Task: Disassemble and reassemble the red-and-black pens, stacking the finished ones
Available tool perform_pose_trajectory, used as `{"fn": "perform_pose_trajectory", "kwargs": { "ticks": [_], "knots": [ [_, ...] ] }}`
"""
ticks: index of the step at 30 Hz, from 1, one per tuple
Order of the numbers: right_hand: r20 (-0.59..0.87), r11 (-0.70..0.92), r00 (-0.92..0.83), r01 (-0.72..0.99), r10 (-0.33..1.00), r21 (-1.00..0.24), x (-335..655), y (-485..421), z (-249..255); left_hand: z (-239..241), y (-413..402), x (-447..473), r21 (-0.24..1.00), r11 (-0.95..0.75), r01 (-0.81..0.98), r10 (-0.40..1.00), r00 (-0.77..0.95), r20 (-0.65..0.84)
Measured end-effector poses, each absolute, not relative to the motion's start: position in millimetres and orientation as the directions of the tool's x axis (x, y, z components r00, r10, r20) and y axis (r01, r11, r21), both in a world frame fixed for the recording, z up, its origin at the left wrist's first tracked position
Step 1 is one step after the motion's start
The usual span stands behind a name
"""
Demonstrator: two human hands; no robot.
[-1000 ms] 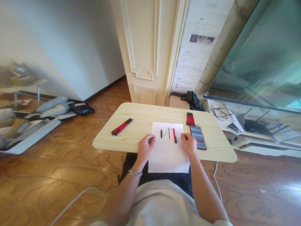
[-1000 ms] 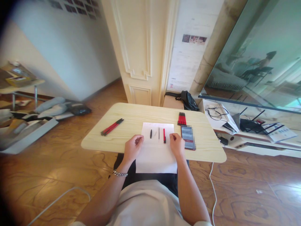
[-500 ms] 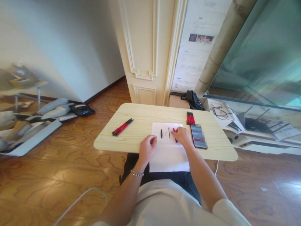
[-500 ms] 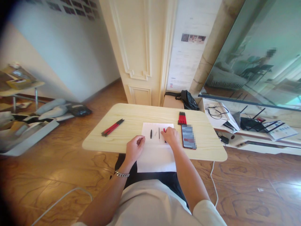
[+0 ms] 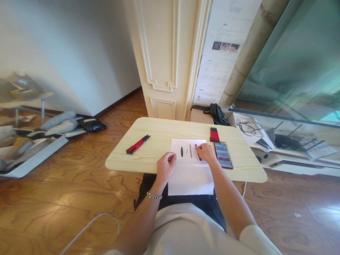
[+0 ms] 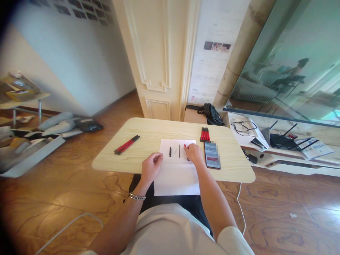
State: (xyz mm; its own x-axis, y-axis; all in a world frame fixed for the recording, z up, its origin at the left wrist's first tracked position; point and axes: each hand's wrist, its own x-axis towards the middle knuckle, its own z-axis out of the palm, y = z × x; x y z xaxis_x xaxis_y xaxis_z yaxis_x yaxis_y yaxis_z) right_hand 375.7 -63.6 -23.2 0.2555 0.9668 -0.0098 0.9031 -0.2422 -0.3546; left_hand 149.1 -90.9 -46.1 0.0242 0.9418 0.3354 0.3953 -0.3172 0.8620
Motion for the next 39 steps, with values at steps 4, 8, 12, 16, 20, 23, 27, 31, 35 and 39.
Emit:
{"fn": "perform_pose_trajectory", "kwargs": {
  "ticks": [4, 8, 12, 16, 20, 23, 27, 31, 35, 39],
  "knots": [
    [0.005, -0.229, 0.25, 0.897, 0.968, -0.379, 378, -62, -23, -46, -91, 149, 0.866, -0.315, 0.388, 0.943, 0.029, 0.331],
    [-0.091, -0.246, 0.232, 0.832, 0.968, -0.497, 385, -57, -23, -46, -90, 148, 0.867, -0.308, 0.392, 0.946, 0.028, 0.323],
    [-0.16, -0.274, 0.226, 0.682, 0.961, -0.679, 394, -54, -31, -47, -90, 149, 0.864, -0.31, 0.397, 0.945, 0.027, 0.326],
    [-0.217, -0.315, 0.243, 0.515, 0.946, -0.797, 395, -57, -41, -47, -90, 149, 0.861, -0.32, 0.394, 0.942, 0.032, 0.335],
    [-0.234, -0.295, 0.221, 0.303, 0.947, -0.906, 389, -63, -43, -47, -90, 149, 0.854, -0.326, 0.405, 0.939, 0.032, 0.343],
    [-0.24, -0.291, 0.22, 0.241, 0.945, -0.926, 385, -66, -40, -46, -90, 148, 0.849, -0.332, 0.412, 0.936, 0.032, 0.351],
    [-0.258, -0.307, 0.247, 0.187, 0.934, -0.933, 383, -71, -36, -46, -90, 148, 0.85, -0.335, 0.407, 0.935, 0.031, 0.354],
    [-0.285, -0.319, 0.253, 0.102, 0.924, -0.942, 383, -76, -30, -46, -90, 149, 0.854, -0.332, 0.4, 0.937, 0.035, 0.348],
    [-0.272, -0.302, 0.247, 0.094, 0.93, -0.949, 386, -82, -27, -46, -90, 149, 0.856, -0.328, 0.4, 0.939, 0.037, 0.343],
    [-0.245, -0.3, 0.269, 0.182, 0.931, -0.936, 388, -90, -32, -45, -91, 150, 0.859, -0.328, 0.394, 0.939, 0.034, 0.343]
  ]
}}
